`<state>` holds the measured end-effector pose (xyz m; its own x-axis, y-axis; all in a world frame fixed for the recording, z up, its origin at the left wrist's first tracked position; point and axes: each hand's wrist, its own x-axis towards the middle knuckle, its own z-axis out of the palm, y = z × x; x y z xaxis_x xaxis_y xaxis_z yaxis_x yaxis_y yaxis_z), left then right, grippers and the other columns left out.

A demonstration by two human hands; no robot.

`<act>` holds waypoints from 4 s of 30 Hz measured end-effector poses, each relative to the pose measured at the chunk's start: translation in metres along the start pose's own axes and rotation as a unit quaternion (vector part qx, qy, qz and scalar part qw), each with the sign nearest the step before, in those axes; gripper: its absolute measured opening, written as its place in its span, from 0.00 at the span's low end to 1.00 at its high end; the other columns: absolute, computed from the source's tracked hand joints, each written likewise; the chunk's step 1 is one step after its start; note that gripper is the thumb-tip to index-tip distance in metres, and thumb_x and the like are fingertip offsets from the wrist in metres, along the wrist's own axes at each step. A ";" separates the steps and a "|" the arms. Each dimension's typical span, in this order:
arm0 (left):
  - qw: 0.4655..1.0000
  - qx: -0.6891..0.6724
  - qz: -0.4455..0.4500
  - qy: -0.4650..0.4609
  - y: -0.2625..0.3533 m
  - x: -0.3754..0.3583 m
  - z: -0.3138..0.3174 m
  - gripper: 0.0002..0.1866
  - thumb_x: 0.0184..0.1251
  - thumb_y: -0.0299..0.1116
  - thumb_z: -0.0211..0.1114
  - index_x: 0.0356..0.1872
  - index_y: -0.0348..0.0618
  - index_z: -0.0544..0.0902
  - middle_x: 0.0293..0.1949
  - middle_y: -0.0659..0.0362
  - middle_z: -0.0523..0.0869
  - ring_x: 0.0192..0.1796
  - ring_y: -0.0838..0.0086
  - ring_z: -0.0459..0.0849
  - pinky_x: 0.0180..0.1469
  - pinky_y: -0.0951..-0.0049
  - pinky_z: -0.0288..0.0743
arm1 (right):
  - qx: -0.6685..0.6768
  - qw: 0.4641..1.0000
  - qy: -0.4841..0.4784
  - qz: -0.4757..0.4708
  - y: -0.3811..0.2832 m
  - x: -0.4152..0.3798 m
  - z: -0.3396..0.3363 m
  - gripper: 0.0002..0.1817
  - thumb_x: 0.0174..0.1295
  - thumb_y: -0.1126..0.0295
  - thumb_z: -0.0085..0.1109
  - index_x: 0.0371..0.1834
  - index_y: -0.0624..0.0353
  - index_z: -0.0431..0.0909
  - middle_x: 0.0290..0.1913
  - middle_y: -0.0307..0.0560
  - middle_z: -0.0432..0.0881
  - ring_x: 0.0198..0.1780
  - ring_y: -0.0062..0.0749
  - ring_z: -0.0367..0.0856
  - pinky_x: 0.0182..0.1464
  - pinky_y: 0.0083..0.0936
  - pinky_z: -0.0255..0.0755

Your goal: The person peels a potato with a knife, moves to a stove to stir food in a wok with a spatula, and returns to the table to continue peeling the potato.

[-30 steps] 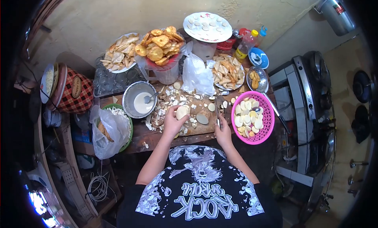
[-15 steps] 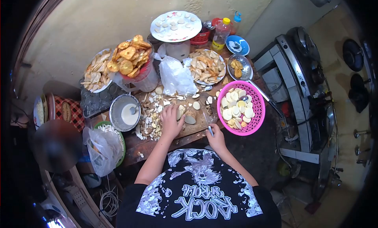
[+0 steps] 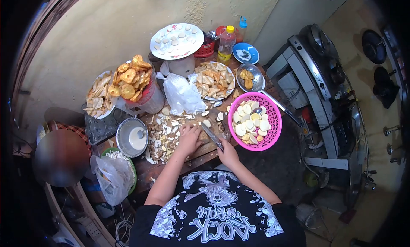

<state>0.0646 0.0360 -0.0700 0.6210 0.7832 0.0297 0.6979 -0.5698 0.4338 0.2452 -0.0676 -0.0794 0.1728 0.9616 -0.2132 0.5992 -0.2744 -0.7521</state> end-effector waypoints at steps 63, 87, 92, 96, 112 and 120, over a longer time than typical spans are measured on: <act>0.926 -0.032 0.135 -0.351 0.705 0.426 0.556 0.18 0.62 0.43 0.51 0.40 0.39 0.80 0.40 0.40 0.82 0.47 0.46 0.79 0.49 0.53 0.73 | -0.128 0.732 0.568 0.353 0.629 -0.326 -0.691 0.16 0.52 0.72 0.60 0.46 0.54 0.77 0.43 0.52 0.74 0.46 0.49 0.73 0.50 0.40 0.67; 0.800 0.173 0.347 -0.457 0.702 0.333 0.625 0.12 0.56 0.35 0.56 0.35 0.39 0.84 0.43 0.45 0.84 0.49 0.53 0.82 0.49 0.56 0.76 | -0.165 0.861 0.367 0.311 0.784 -0.225 -0.923 0.27 0.54 0.67 0.57 0.60 0.51 0.64 0.50 0.53 0.70 0.49 0.49 0.74 0.47 0.43 0.73; 0.823 0.201 0.330 -0.415 0.701 0.351 0.601 0.11 0.56 0.32 0.56 0.34 0.39 0.84 0.42 0.45 0.84 0.48 0.54 0.83 0.49 0.57 0.77 | -0.141 0.867 0.345 0.330 0.780 -0.218 -0.926 0.27 0.54 0.68 0.55 0.60 0.51 0.64 0.47 0.51 0.72 0.46 0.48 0.77 0.43 0.42 0.75; 0.864 0.229 0.281 -0.350 0.700 0.368 0.593 0.12 0.57 0.32 0.55 0.36 0.39 0.84 0.41 0.46 0.84 0.48 0.54 0.83 0.50 0.58 0.77 | -0.141 0.848 0.423 0.286 0.775 -0.228 -0.926 0.24 0.55 0.69 0.54 0.58 0.52 0.65 0.46 0.51 0.73 0.46 0.49 0.76 0.44 0.42 0.75; 0.921 0.154 0.199 -0.298 0.655 0.414 0.666 0.11 0.56 0.32 0.54 0.36 0.42 0.83 0.43 0.49 0.84 0.48 0.54 0.81 0.49 0.59 0.77 | -0.167 0.825 0.435 0.321 0.750 -0.243 -0.925 0.22 0.55 0.73 0.53 0.56 0.53 0.69 0.44 0.54 0.72 0.42 0.53 0.76 0.42 0.43 0.73; 0.659 0.435 0.491 -0.368 0.630 0.415 0.632 0.16 0.53 0.42 0.64 0.43 0.51 0.83 0.49 0.64 0.82 0.52 0.67 0.79 0.51 0.65 0.74 | -0.206 0.829 0.443 0.272 0.771 -0.210 -0.944 0.24 0.54 0.74 0.54 0.57 0.54 0.69 0.45 0.53 0.71 0.47 0.49 0.75 0.44 0.41 0.73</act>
<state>0.9876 -0.1548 -0.3531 0.7063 -0.2210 -0.6726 -0.4290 -0.8893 -0.1584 1.4083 -0.4833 -0.0258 0.9019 0.3667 0.2283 0.4293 -0.8194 -0.3798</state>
